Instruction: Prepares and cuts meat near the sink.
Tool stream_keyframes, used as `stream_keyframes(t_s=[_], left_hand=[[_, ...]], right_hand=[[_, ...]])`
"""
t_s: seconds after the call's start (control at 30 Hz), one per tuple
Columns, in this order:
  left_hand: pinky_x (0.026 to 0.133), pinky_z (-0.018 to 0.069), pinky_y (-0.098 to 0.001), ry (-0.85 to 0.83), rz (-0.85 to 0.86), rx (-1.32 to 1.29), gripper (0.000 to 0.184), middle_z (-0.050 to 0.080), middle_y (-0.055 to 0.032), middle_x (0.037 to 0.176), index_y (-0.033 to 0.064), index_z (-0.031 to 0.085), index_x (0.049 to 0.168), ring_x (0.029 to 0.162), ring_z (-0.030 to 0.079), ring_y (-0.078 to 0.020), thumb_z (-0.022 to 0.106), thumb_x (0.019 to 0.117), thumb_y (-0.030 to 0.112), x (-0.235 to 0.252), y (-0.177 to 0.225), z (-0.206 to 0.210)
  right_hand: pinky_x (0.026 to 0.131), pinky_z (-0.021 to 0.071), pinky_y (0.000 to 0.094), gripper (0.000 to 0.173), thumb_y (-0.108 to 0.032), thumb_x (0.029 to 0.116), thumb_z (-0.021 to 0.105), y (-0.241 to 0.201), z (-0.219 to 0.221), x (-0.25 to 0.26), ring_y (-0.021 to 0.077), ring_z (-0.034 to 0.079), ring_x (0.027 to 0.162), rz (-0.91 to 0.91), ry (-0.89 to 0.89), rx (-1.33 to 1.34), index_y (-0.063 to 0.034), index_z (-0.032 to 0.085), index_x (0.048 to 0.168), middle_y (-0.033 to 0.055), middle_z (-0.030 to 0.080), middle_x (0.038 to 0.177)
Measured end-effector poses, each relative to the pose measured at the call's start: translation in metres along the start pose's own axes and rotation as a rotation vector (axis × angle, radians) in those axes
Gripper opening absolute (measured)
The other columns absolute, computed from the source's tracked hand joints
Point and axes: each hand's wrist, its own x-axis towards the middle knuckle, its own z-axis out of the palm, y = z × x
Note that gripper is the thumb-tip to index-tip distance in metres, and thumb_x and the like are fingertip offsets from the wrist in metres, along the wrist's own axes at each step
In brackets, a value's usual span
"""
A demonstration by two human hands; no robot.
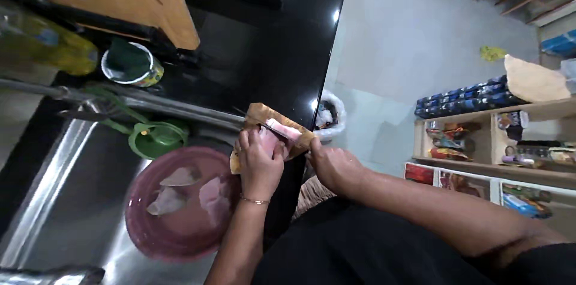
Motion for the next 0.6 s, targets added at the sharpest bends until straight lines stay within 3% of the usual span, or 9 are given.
stream_keyframes(t_s=[0.1,0.17,0.33,0.5,0.6], left_hand=[[0.107,0.0417,-0.0632,-0.044,-0.072,0.090,0.078,0.053,-0.0310,0.140,-0.0082,0.052,0.139,0.131,0.051,-0.0484,0.085,0.0820,0.035,0.001,0.010,-0.005],[0.107,0.0396,-0.0650,-0.020,-0.082,0.098,0.076,0.055,-0.0298,0.138,-0.0070,0.054,0.138,0.130,0.053,-0.0471,0.083,0.0823,0.036,0.001,0.011,-0.003],[0.105,0.0438,-0.0625,0.045,-0.065,0.054,0.073,0.060,-0.0281,0.130,-0.0058,0.060,0.130,0.126,0.056,-0.0450,0.086,0.0796,0.040,0.004,0.006,0.004],[0.106,0.0429,-0.0631,0.068,0.002,-0.047,0.069,0.059,-0.0275,0.134,-0.0068,0.060,0.131,0.127,0.056,-0.0450,0.086,0.0792,0.030,0.003,-0.004,0.011],[0.106,0.0432,-0.0622,0.055,0.001,-0.076,0.068,0.058,-0.0284,0.134,-0.0075,0.059,0.132,0.128,0.054,-0.0456,0.086,0.0799,0.028,0.005,-0.005,0.011]], right_hand=[[0.092,0.0542,0.0565,0.041,-0.030,0.1142,0.030,0.001,-0.004,-0.001,0.0425,0.067,0.113,-0.013,-0.001,-0.010,-0.0007,0.042,0.140,0.0250,0.066,0.115],[0.091,0.0544,0.0558,0.040,-0.029,0.1143,0.030,0.000,-0.009,-0.003,0.0423,0.067,0.112,-0.012,-0.007,-0.036,-0.0010,0.042,0.140,0.0245,0.067,0.114],[0.090,0.0541,0.0582,0.043,-0.033,0.1141,0.031,0.016,-0.010,-0.015,0.0439,0.068,0.109,0.028,-0.050,-0.031,0.0000,0.044,0.138,0.0258,0.067,0.111],[0.089,0.0537,0.0567,0.042,-0.036,0.1137,0.032,0.021,-0.021,-0.024,0.0424,0.068,0.106,0.087,-0.124,-0.062,-0.0004,0.046,0.132,0.0247,0.065,0.108],[0.091,0.0529,0.0553,0.043,-0.034,0.1137,0.033,0.010,-0.030,-0.008,0.0413,0.067,0.107,0.008,-0.102,-0.084,0.0027,0.049,0.130,0.0249,0.065,0.108]])
